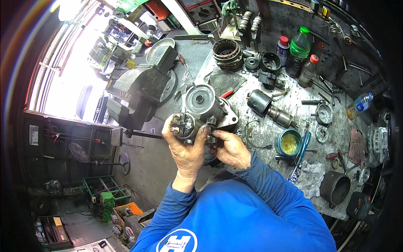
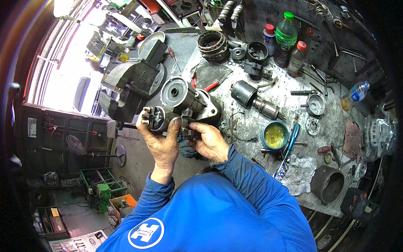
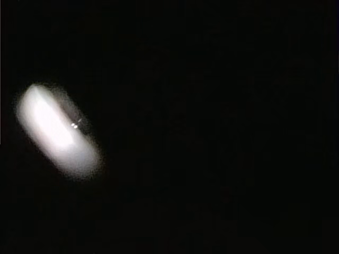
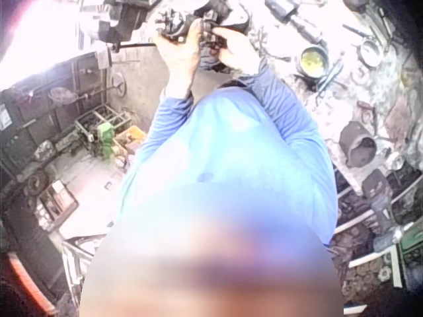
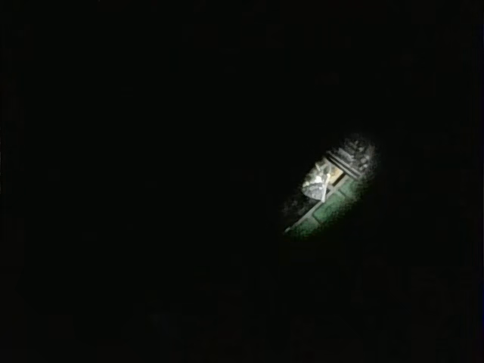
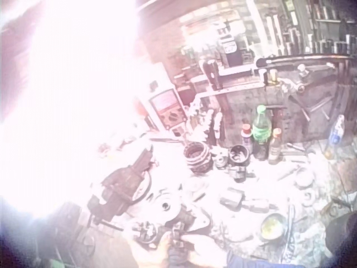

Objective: The person cleans a cylindrical metal part with a rag, then uses a small brush to apply grease to its interior. They insert a small metal ring into the part, rotate it, and continue greasing the interior. The person then picks up a larger cylindrical assembly and applies grease to its interior with the brush.

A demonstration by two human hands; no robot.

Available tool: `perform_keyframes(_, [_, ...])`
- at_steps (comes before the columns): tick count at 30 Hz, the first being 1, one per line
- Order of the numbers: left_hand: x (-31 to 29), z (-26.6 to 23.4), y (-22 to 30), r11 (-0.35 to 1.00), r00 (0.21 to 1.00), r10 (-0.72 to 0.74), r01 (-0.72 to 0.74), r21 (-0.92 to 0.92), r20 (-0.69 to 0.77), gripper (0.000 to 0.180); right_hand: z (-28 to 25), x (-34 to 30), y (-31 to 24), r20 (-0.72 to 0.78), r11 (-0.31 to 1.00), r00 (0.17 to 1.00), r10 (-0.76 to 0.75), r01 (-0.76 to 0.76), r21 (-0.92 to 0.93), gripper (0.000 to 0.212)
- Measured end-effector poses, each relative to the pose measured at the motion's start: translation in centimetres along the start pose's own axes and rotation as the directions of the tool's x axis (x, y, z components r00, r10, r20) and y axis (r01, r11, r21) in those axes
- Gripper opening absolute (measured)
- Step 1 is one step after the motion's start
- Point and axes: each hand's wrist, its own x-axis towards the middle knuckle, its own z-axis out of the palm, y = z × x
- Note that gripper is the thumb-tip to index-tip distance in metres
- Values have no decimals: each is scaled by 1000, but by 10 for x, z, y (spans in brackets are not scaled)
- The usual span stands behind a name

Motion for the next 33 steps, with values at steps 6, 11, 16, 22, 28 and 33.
perform_keyframes(6, [1, 0, -1, 999, 999, 41, -41, -9, -13, 78, -9, -4, -1, 95, 999, 995, -14, 18, -49, 26])
perform_keyframes(11, [2, 0, 0, 1000, 1000, 25, -25, -16, -3, 79, -21, 9, -9, 212, 985, 964, 161, -171, 32, 29])
perform_keyframes(16, [3, -3, 2, 998, 998, 57, -57, 5, 16, 79, -19, 15, -7, 242, 975, 948, 207, -220, 29, 27])
perform_keyframes(22, [2, -1, 4, 1000, 1000, -4, 4, -30, 4, 79, -9, 6, -3, 144, 999, 989, 25, -19, -43, 26])
perform_keyframes(28, [1, 0, 5, 999, 1000, -9, 10, -36, 3, 79, 0, 1, -8, 116, 983, 979, 165, -173, 63, 22])
perform_keyframes(33, [1, 1, 5, 1000, 1000, 16, -16, -18, -5, 81, 2, -7, -9, 14, 993, 1000, 6, -4, -114, 20])
